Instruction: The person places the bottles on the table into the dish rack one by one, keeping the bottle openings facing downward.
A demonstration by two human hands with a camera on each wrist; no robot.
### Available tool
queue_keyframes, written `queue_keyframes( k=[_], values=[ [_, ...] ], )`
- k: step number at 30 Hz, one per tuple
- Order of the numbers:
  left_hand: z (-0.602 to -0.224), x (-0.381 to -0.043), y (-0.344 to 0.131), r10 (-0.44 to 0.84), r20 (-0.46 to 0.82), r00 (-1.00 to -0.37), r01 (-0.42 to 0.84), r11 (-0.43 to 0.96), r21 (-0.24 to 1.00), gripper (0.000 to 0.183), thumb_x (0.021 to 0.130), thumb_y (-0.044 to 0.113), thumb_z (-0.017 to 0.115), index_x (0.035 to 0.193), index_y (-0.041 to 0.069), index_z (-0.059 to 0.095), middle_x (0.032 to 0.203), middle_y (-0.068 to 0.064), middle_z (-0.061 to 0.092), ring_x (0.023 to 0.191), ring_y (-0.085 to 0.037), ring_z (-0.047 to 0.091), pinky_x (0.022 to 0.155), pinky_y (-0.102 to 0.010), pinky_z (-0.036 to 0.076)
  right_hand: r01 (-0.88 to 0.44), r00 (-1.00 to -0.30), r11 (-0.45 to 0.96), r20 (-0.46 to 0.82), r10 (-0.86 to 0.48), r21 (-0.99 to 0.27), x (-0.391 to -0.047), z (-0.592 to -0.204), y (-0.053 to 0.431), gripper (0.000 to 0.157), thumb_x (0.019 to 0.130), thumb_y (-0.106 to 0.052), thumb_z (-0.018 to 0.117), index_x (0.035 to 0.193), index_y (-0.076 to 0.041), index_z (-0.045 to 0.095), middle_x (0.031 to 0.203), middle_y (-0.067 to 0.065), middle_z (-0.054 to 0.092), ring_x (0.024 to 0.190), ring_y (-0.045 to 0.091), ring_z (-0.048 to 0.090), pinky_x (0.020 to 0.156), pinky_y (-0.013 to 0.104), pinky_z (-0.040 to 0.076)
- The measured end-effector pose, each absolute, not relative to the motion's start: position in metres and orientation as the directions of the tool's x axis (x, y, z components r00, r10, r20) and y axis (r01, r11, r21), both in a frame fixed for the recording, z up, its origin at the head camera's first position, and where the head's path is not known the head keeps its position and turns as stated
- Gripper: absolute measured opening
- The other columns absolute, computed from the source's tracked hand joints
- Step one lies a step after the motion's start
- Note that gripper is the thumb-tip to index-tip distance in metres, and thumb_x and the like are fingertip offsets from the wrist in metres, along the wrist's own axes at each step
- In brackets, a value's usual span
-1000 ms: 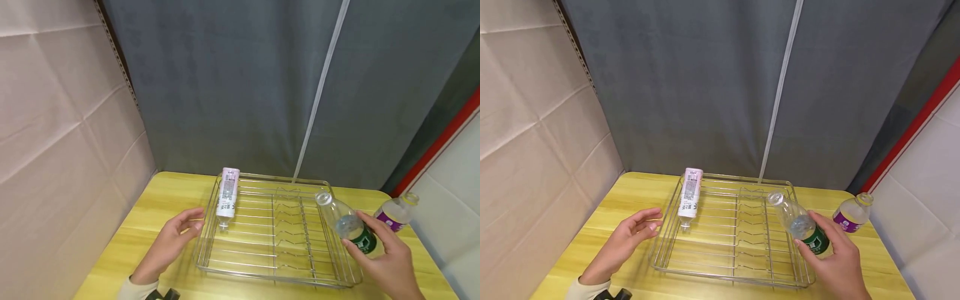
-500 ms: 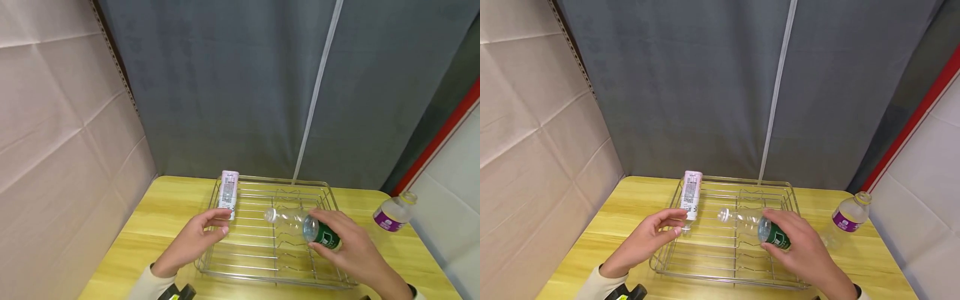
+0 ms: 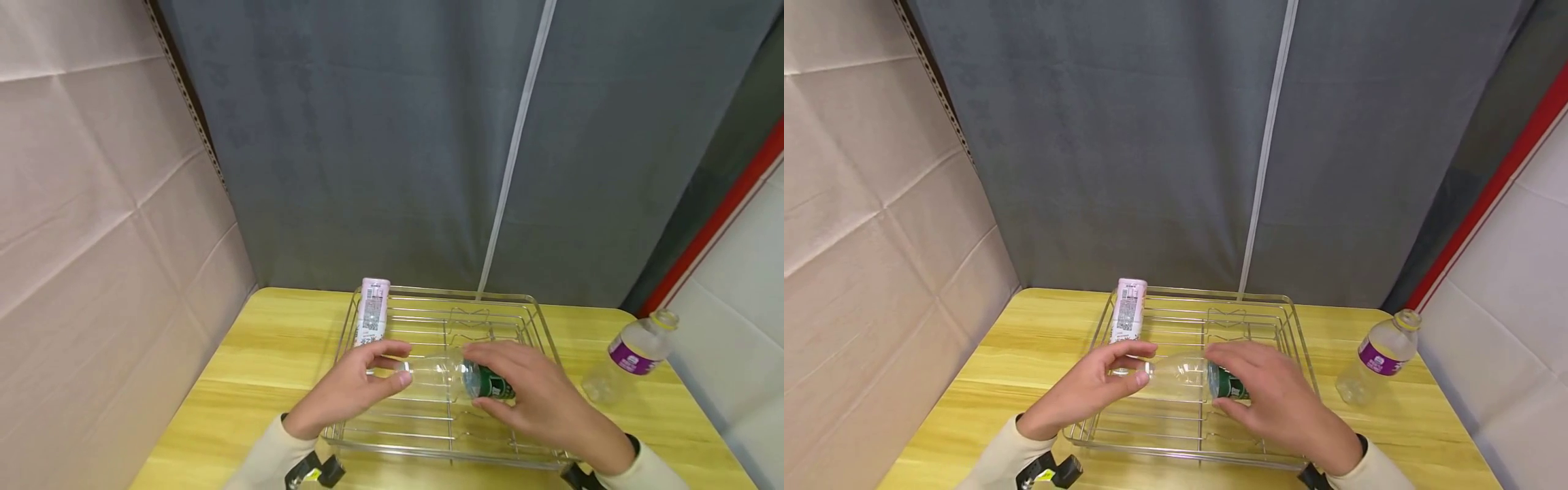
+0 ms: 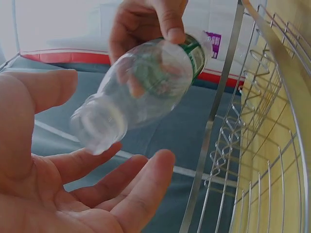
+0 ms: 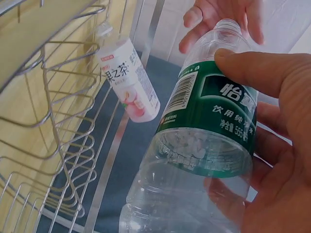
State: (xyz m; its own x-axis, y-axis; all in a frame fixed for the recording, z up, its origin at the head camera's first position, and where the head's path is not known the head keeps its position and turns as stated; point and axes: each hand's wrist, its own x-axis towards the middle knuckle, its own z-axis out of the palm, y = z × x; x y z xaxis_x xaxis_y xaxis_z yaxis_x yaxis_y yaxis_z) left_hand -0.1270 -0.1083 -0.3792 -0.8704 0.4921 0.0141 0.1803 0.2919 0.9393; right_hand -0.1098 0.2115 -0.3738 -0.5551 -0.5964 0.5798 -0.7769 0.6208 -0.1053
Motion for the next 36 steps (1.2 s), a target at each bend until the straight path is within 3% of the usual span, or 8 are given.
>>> queue_keyframes(
  k=[7,15,21,26,31,36],
  values=[
    [-0.383,-0.129,-0.092,0.558,-0.003,-0.830,0.187,0.284,0.940,0.045,0.102,0.042,0.070,0.143,0.023,0.064,0.144,0.003,0.067,0.117,-0.013,0.071,0.090,-0.028,0.062,-0.840,-0.460,0.539,0.592,-0.662,-0.051,-0.112,-0.378,0.199,0.078,0.068,-0.030,0.100,0.138,-0.021,0.067,0.134,-0.005,0.072,0.120,0.018,0.070,0.096,0.047,0.062],
    [-0.385,-0.126,-0.085,0.618,-0.058,-0.784,0.086,0.201,0.976,0.049,0.101,0.034,0.073,0.144,0.014,0.063,0.145,-0.015,0.065,0.111,-0.016,0.073,0.090,-0.035,0.066,-0.860,-0.421,0.509,0.603,-0.678,-0.028,-0.108,-0.384,0.191,0.079,0.065,-0.028,0.101,0.137,-0.018,0.068,0.137,-0.004,0.071,0.122,0.018,0.068,0.098,0.049,0.061],
    [-0.385,-0.126,-0.085,0.624,-0.062,-0.779,0.054,0.166,0.985,0.049,0.100,0.029,0.074,0.144,0.011,0.063,0.144,-0.017,0.065,0.110,-0.019,0.074,0.089,-0.038,0.066,-0.856,-0.429,0.516,0.592,-0.682,-0.026,-0.108,-0.385,0.192,0.079,0.065,-0.031,0.101,0.136,-0.019,0.069,0.137,-0.004,0.071,0.124,0.016,0.068,0.101,0.050,0.059],
    [-0.387,-0.126,-0.085,0.610,-0.067,-0.789,0.033,0.152,0.988,0.049,0.100,0.028,0.075,0.143,0.008,0.063,0.143,-0.014,0.066,0.110,-0.021,0.075,0.091,-0.043,0.066,-0.840,-0.453,0.541,0.597,-0.663,-0.038,-0.109,-0.385,0.192,0.076,0.066,-0.034,0.101,0.135,-0.021,0.070,0.138,-0.008,0.070,0.125,0.014,0.067,0.117,0.034,0.048],
    [-0.388,-0.125,-0.085,0.586,-0.068,-0.808,0.017,0.139,0.990,0.049,0.099,0.027,0.075,0.142,0.006,0.064,0.141,-0.014,0.067,0.111,-0.022,0.075,0.088,-0.036,0.066,-0.823,-0.476,0.565,0.602,-0.641,-0.050,-0.110,-0.383,0.194,0.068,0.069,-0.035,0.099,0.130,-0.019,0.073,0.136,-0.006,0.071,0.126,0.015,0.067,0.129,0.022,0.029],
    [-0.390,-0.126,-0.089,0.556,-0.054,-0.829,0.021,0.128,0.992,0.048,0.099,0.026,0.075,0.141,0.005,0.064,0.139,-0.016,0.068,0.113,-0.034,0.074,0.087,-0.036,0.067,-0.819,-0.479,0.567,0.645,-0.596,-0.084,-0.112,-0.380,0.198,0.067,0.067,-0.028,0.101,0.128,-0.018,0.074,0.134,-0.002,0.072,0.122,0.020,0.068,0.127,0.016,0.028]
  ],
)
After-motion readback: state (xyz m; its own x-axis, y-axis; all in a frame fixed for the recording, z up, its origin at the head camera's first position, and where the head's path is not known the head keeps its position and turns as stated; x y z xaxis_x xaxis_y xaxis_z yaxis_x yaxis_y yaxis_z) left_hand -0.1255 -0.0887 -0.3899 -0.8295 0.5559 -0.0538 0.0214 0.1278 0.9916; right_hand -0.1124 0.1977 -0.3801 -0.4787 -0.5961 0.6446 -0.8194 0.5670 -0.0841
